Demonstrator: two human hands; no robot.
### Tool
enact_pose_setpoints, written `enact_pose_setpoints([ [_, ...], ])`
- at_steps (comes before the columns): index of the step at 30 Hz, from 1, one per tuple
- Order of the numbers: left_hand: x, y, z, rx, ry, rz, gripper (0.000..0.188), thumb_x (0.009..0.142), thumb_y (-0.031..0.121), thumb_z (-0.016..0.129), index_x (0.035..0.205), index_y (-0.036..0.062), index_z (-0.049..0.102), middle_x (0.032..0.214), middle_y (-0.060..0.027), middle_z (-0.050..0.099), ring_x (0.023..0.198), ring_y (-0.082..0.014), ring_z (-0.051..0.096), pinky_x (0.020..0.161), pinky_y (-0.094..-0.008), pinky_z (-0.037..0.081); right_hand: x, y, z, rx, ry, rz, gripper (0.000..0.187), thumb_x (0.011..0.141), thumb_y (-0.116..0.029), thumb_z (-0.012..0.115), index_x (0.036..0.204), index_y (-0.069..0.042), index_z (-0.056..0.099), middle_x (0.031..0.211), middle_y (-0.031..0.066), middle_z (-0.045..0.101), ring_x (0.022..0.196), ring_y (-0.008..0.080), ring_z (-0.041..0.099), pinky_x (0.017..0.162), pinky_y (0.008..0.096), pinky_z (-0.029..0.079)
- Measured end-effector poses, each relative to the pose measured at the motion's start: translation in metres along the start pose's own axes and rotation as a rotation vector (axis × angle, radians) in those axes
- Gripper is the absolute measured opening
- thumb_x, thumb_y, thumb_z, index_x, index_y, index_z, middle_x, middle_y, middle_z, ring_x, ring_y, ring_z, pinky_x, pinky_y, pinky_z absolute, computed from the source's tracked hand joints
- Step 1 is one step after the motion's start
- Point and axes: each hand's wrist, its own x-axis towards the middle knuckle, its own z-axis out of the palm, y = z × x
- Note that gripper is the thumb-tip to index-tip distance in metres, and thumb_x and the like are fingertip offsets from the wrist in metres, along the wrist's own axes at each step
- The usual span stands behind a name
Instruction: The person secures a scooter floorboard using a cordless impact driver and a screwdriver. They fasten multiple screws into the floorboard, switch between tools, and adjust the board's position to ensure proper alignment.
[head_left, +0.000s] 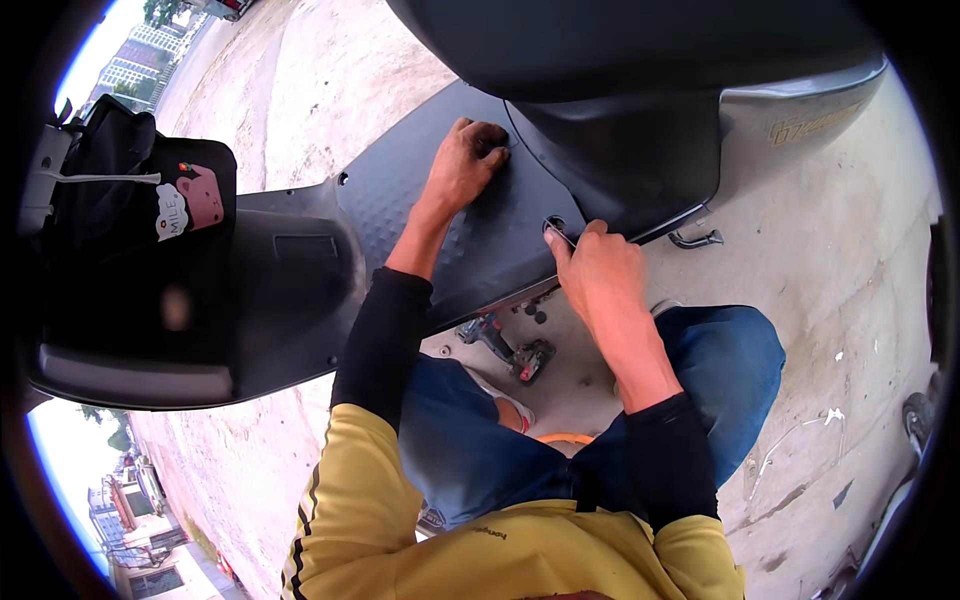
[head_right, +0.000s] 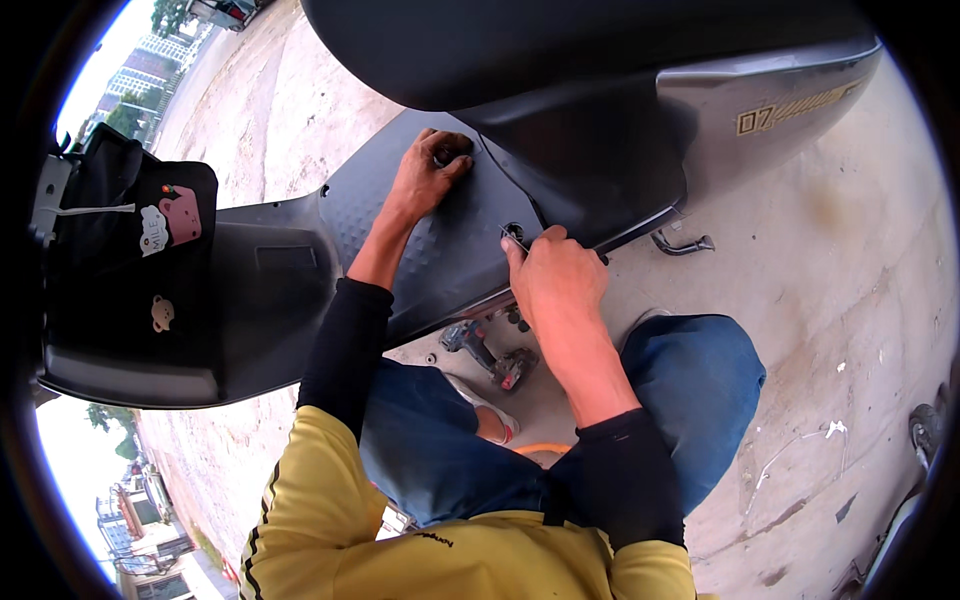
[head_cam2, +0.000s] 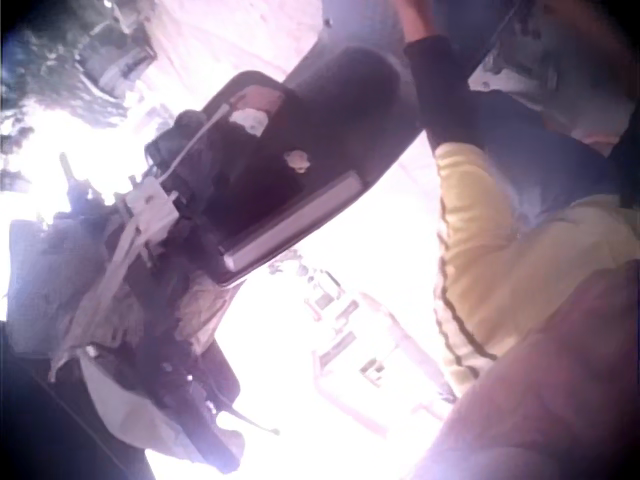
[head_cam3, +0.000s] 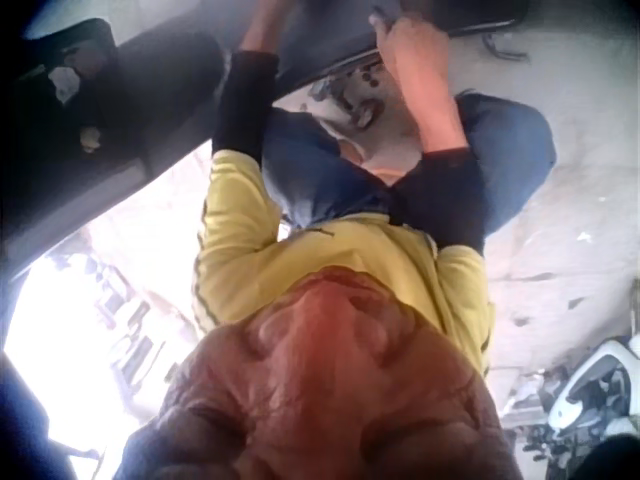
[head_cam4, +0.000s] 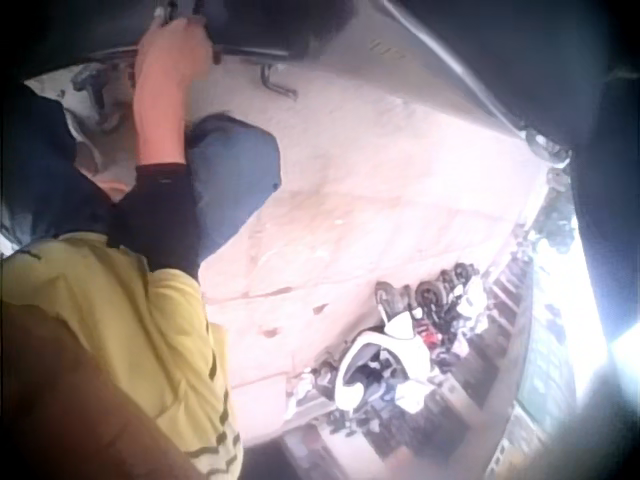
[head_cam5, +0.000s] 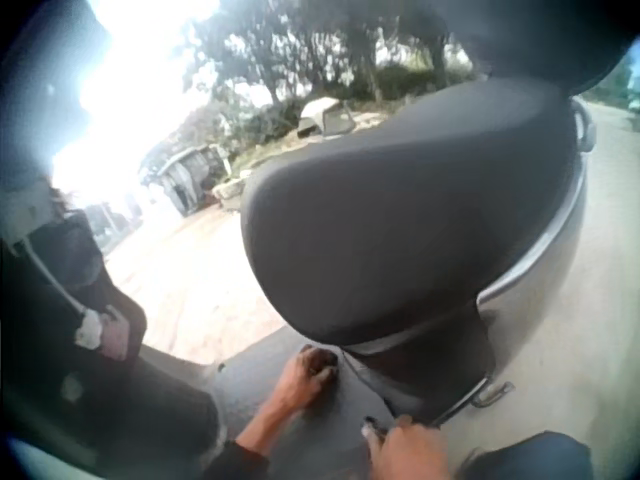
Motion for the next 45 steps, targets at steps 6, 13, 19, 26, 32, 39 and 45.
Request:
enact_pose_setpoints([
  [6,0.000,-0.025,-0.001,-0.180,-0.019,0.015,0.023,0.092,0.010,0.073,0.113,0.0008,0.073,0.111,-0.0107,0.066,0.098,-0.0212,0.066,0.090,-0.0347,0.054,-0.014,-0.011,-0.032,-0.130,-0.138,0.007,0.056,0.100,-0.050,0.065,0.094,0.006,0.062,0.083,0.0247,0.074,0.083,0.0415,0.076,0.073,0.0460,0.060],
  [13,-0.078,0.017,-0.039,-0.730,-0.415,-0.245,0.029,0.099,0.018,0.071,0.118,-0.0033,0.065,0.113,-0.0115,0.070,0.104,-0.0183,0.067,0.089,-0.0319,0.054,-0.009,-0.018,-0.045,1.048,-0.145,0.111,0.054,0.114,-0.041,0.045,0.096,0.002,0.070,0.081,0.0065,0.067,0.072,0.0213,0.062,0.073,0.0334,0.053],
  [19,-0.127,0.070,-0.026,-0.808,-0.323,-0.173,0.055,0.103,0.017,0.068,0.145,0.0003,0.038,0.119,-0.0174,0.065,0.106,-0.0230,0.067,0.089,-0.0378,0.054,0.015,-0.044,0.003,1.157,-0.103,-0.083,0.061,0.115,-0.048,0.038,0.121,0.003,0.071,0.113,0.0098,0.071,0.103,0.0186,0.062,0.096,0.0341,0.048],
  [26,-0.114,0.061,-0.030,-0.565,-0.102,-0.100,0.035,0.105,0.010,0.057,0.139,0.0014,0.050,0.104,-0.0166,0.067,0.095,-0.0203,0.066,0.087,-0.0355,0.052,0.028,-0.056,0.025,1.234,-0.307,0.063,0.083,0.109,-0.066,0.037,0.146,0.006,0.053,0.133,0.0172,0.063,0.119,0.0250,0.060,0.103,0.0375,0.049],
  [32,-0.063,0.010,-0.043,0.196,0.150,0.010,0.020,0.100,0.015,0.064,0.117,0.0071,0.073,0.102,-0.0140,0.072,0.084,-0.0357,0.070,0.072,-0.0432,0.055,0.022,-0.061,0.023,1.147,-0.281,0.113,0.083,0.107,-0.064,0.044,0.149,0.008,0.046,0.133,0.0214,0.062,0.119,0.0283,0.062,0.106,0.0377,0.049],
  [39,-0.037,0.009,-0.034,0.435,0.070,0.073,0.018,0.099,0.024,0.067,0.111,0.0130,0.075,0.094,-0.0090,0.070,0.081,-0.0361,0.070,0.068,-0.0468,0.055,0.022,-0.056,0.021,1.093,-0.320,0.044,0.076,0.106,-0.052,0.057,0.147,0.011,0.047,0.132,0.0229,0.063,0.120,0.0277,0.062,0.106,0.0382,0.048],
  [45,-0.029,0.015,-0.036,0.525,0.043,0.111,0.012,0.095,0.021,0.067,0.094,0.0096,0.072,0.089,-0.0093,0.069,0.085,-0.0335,0.072,0.067,-0.0473,0.056,0.021,-0.055,0.014,1.133,-0.355,0.043,0.076,0.106,-0.051,0.060,0.147,0.011,0.046,0.130,0.0225,0.064,0.122,0.0274,0.062,0.105,0.0371,0.049],
])
